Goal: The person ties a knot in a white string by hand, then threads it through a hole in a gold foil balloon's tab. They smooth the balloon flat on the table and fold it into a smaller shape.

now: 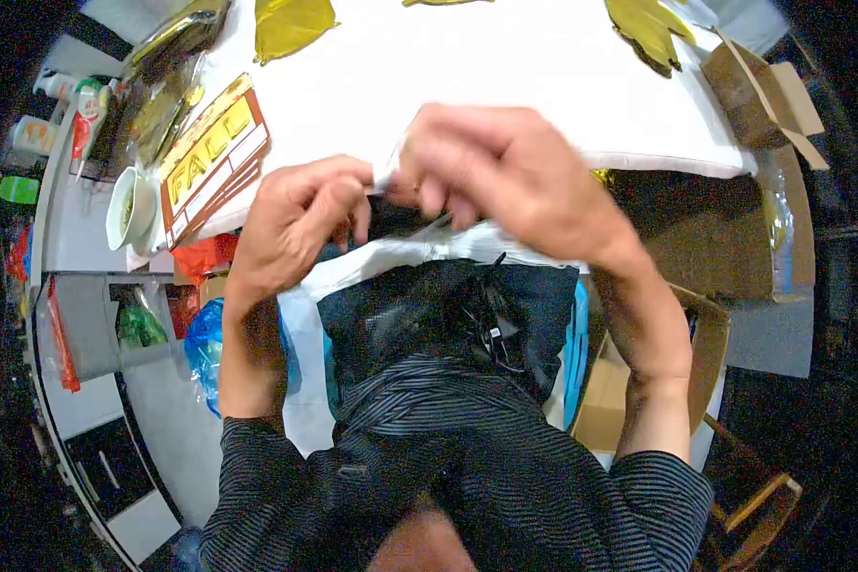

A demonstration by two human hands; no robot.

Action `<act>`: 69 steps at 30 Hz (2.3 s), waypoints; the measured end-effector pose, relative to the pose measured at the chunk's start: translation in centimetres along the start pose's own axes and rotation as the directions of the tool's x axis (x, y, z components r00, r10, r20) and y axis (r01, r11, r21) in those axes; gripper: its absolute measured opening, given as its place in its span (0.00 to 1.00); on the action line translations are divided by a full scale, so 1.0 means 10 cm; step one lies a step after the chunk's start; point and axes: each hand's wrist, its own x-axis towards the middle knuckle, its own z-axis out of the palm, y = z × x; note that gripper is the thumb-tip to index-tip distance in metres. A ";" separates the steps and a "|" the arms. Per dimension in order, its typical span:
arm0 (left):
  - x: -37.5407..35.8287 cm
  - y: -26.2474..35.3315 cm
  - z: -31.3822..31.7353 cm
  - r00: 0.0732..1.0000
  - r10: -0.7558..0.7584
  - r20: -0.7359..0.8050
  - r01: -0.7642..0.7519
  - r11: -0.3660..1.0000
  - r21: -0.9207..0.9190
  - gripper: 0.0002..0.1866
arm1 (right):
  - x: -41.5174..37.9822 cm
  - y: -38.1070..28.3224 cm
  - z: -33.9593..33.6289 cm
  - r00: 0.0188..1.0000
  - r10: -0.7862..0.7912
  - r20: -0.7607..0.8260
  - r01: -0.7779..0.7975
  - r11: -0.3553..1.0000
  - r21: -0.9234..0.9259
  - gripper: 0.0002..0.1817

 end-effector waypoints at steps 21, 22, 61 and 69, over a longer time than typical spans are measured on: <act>0.07 -0.19 0.10 1.000 0.006 0.017 -0.006 1.000 -0.003 0.20 | 0.12 0.29 -0.15 0.999 0.033 0.034 -0.032 0.999 -0.016 0.16; 0.05 -0.21 0.12 0.999 0.045 -0.030 -0.051 0.965 -0.257 0.20 | 0.11 0.35 -0.10 0.995 0.066 0.078 -0.067 0.998 0.010 0.16; 0.06 -0.42 0.10 0.997 -0.069 -0.025 0.043 0.819 -0.572 0.15 | -0.06 0.12 -0.07 0.972 0.231 0.039 -0.219 0.956 -0.197 0.08; 0.11 -0.32 0.05 0.996 -0.087 0.032 0.091 0.864 -0.495 0.11 | 0.22 0.16 0.08 0.991 0.137 0.014 -0.135 0.987 -0.086 0.16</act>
